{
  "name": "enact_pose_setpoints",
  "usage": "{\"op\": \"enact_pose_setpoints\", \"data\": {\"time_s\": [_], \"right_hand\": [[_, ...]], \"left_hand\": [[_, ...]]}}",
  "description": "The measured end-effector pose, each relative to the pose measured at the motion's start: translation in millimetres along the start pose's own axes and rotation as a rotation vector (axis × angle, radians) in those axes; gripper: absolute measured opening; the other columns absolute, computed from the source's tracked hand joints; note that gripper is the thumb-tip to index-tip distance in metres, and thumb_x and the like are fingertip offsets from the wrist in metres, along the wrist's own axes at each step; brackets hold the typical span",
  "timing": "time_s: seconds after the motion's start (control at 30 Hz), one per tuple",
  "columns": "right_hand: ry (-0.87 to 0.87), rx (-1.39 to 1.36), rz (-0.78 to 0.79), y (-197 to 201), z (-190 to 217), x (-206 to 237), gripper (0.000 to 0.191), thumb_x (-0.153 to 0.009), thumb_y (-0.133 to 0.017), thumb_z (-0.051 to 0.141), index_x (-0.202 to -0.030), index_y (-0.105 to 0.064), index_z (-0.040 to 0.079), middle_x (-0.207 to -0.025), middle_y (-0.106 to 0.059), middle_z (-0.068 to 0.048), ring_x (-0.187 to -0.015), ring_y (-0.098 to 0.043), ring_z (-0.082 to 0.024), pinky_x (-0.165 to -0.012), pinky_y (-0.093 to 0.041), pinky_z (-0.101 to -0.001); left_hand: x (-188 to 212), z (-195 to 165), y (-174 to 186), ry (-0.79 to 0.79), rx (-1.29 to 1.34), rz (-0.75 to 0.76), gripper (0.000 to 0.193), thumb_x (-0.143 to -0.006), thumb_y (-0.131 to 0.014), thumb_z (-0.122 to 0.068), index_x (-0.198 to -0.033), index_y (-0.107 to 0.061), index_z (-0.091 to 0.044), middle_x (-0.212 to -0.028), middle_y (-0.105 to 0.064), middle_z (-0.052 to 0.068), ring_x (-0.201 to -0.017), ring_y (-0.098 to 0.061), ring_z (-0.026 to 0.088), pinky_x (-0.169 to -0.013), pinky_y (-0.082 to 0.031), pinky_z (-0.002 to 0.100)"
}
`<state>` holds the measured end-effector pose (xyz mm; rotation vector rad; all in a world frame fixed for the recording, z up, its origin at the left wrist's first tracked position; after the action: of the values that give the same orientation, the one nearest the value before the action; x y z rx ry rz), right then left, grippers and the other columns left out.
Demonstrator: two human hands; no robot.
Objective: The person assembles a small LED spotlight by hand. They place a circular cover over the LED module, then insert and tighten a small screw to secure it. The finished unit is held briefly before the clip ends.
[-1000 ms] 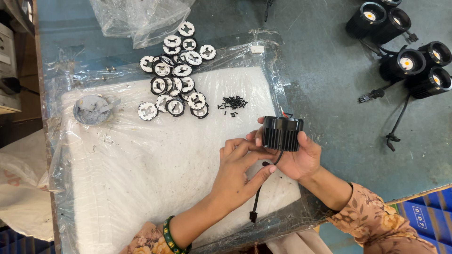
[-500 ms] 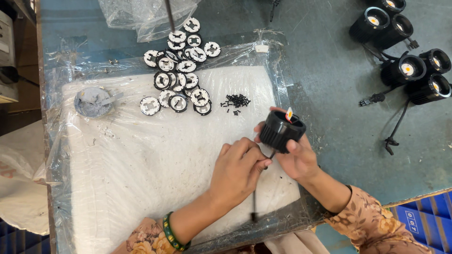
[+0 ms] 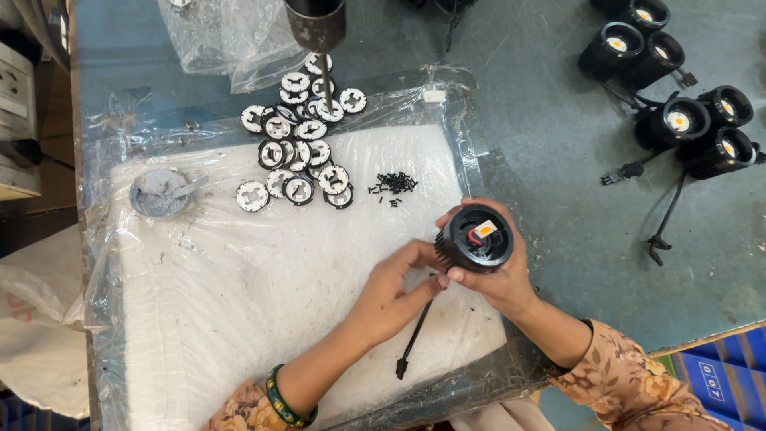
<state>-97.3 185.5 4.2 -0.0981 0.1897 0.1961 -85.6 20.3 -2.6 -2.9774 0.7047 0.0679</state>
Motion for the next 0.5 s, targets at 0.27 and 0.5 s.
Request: {"op": "enact_pose_setpoints", "data": {"time_s": [0.27, 0.5], "right_hand": [[0.114, -0.104, 0.271, -24, 5, 12, 0.077, -0.082, -0.091, 0.015, -0.140, -0.040, 0.010, -0.137, -0.065, -0.019, -0.138, -0.062, -0.033, -0.121, -0.048, -0.0512], [0.147, -0.175, 0.314, -23, 14, 19, 0.064, -0.076, -0.089, 0.021, -0.128, -0.057, 0.000, -0.115, -0.072, -0.017, -0.123, -0.072, -0.033, -0.122, -0.052, -0.0554]], "left_hand": [[8, 24, -6, -0.014, -0.248, 0.063, 0.021, -0.090, -0.068, -0.007, -0.110, -0.067, -0.004, -0.105, -0.072, 0.016, -0.099, -0.070, 0.033, -0.086, -0.055, 0.041], [25, 24, -16, -0.092, -0.358, 0.125, 0.019, -0.085, -0.073, -0.003, -0.103, -0.075, -0.009, -0.103, -0.071, 0.013, -0.099, -0.067, 0.034, -0.085, -0.055, 0.043]]}}
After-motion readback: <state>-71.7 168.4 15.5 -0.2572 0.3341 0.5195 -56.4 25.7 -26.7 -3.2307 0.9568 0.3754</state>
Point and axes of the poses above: each hand's wrist, its own x-axis away from the middle knuckle, its own y-axis out of the back of the hand, z = x × y, the point moved 6 cm from there along -x, towards the middle knuckle
